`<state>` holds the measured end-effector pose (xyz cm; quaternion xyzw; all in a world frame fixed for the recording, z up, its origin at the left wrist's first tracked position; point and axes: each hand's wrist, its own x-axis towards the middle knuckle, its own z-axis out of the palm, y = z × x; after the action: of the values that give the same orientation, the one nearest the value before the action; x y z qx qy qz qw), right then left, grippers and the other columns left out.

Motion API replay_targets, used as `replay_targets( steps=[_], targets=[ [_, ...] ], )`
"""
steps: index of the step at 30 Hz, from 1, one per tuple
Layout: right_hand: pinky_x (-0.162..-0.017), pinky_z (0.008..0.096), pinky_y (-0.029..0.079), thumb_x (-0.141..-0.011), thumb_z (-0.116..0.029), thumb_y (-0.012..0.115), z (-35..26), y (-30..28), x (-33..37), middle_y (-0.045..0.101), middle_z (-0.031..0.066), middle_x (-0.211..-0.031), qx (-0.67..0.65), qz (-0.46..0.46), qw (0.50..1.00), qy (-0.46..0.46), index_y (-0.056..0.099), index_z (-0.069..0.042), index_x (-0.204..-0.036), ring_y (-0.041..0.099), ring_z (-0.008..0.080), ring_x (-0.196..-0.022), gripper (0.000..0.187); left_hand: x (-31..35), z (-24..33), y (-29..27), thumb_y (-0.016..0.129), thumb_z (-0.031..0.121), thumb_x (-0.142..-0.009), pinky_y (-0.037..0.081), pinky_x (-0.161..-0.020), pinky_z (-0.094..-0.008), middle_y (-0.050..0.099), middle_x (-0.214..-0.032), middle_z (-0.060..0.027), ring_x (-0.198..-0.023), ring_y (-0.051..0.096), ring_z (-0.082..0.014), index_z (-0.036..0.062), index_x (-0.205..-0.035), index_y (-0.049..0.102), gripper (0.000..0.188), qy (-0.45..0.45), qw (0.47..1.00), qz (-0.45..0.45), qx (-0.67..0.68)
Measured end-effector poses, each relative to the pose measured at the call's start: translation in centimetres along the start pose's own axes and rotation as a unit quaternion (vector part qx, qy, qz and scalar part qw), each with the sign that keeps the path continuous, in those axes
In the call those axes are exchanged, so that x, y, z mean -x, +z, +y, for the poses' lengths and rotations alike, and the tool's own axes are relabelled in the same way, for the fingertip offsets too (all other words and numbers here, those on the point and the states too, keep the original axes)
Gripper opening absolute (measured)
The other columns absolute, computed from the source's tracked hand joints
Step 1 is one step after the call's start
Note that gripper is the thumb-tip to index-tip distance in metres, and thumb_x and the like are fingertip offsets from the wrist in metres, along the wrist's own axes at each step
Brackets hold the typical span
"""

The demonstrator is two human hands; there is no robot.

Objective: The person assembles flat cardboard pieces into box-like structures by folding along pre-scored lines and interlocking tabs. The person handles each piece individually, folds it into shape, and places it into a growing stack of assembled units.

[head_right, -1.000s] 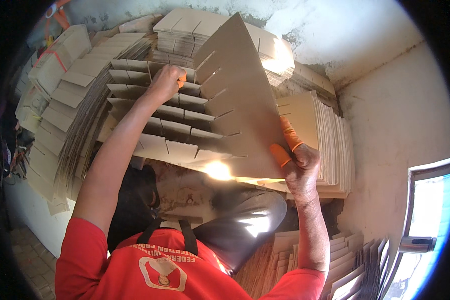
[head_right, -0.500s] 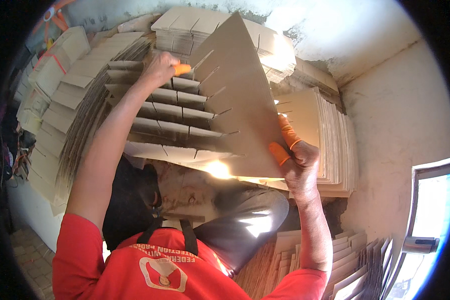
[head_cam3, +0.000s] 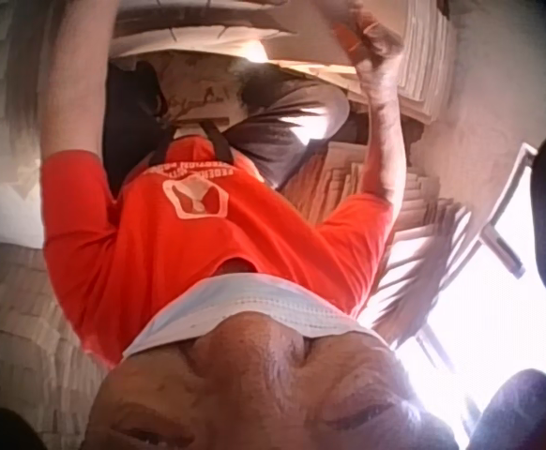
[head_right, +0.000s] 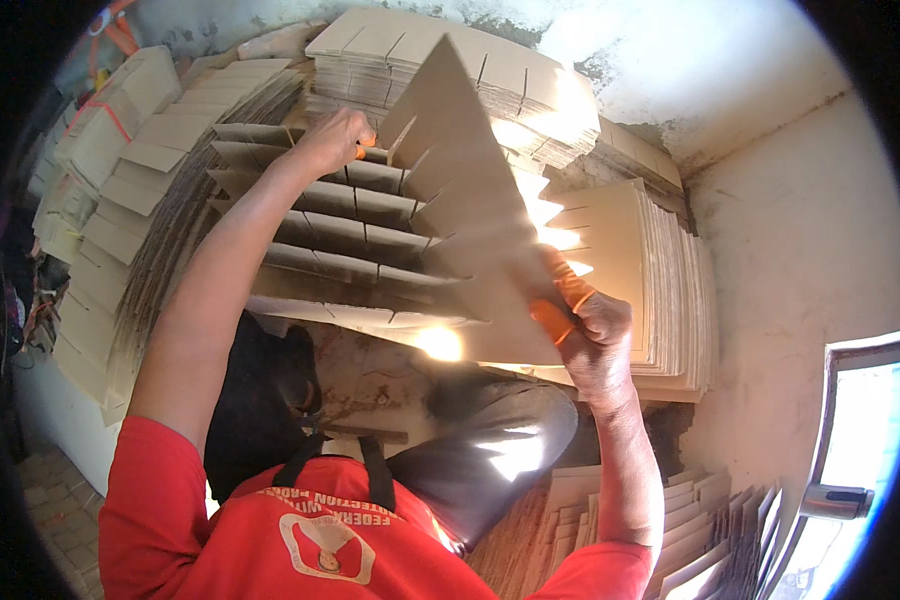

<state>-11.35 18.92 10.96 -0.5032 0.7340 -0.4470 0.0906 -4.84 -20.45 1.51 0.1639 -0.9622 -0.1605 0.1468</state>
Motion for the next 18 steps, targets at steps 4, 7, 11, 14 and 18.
replay_targets(
  steps=[4,7,11,14,18],
  targets=[
    [-0.073,0.0213,0.049,-0.081,0.01,0.071,0.2,0.9,-0.8,0.07,0.0136,-0.117,0.012,-0.034,0.999,-0.024,0.061,0.007,-0.124,0.061,0.0075,-0.081,0.045,0.1,0.0,0.0,0.07,-0.003,-0.076,0.05,-0.078,-0.0498,0.063,-0.096,-0.0298,-0.094,0.062,-0.0458,-0.005,-0.092,0.066,0.017,-0.023,0.999,0.03,0.014],
    [-0.073,0.0233,0.05,-0.081,0.011,0.069,0.6,1.1,-2.5,0.065,0.0185,-0.127,0.021,-0.061,0.996,-0.065,0.062,0.007,-0.12,0.064,0.0102,-0.083,0.04,0.1,-0.3,0.3,0.07,-0.003,-0.077,0.051,-0.082,-0.0489,0.064,-0.102,-0.0295,-0.098,0.063,-0.0443,-0.0052,-0.102,0.067,0.025,-0.023,0.997,0.061,0.029],
    [-0.076,0.0257,0.053,-0.08,0.01,0.07,0.8,0.5,-4.4,0.066,0.0172,-0.124,0.072,-0.101,0.991,-0.041,0.06,-0.001,-0.129,0.065,0.011,-0.085,0.051,-0.7,-0.1,0.4,0.071,-0.002,-0.078,0.052,-0.085,-0.0472,0.065,-0.102,-0.0285,-0.101,0.064,-0.0428,-0.0045,-0.109,0.067,0.032,-0.031,0.999,0.031,0.019],
    [-0.075,0.0245,0.052,-0.082,0.008,0.068,0.4,0.7,-5.9,0.073,0.0121,-0.111,0.095,-0.112,0.988,-0.045,0.056,-0.004,-0.135,0.064,0.0103,-0.081,0.056,-0.9,-0.5,0.9,0.071,-0.003,-0.078,0.052,-0.086,-0.0468,0.066,-0.103,-0.0279,-0.101,0.064,-0.0429,-0.0038,-0.111,0.067,0.033,-0.021,0.998,0.05,0.019],
    [-0.072,0.0231,0.049,-0.082,0.006,0.068,0.1,1.5,-6.2,0.068,0.0108,-0.087,0.116,-0.103,0.987,-0.041,0.056,-0.007,-0.137,0.058,0.0106,-0.073,0.057,-0.5,-1.3,1.5,0.069,-0.005,-0.079,0.052,-0.088,-0.0456,0.067,-0.102,-0.0265,-0.104,0.062,-0.0421,-0.0016,-0.116,0.065,0.037,-0.001,0.995,0.092,0.04]
  ],
)
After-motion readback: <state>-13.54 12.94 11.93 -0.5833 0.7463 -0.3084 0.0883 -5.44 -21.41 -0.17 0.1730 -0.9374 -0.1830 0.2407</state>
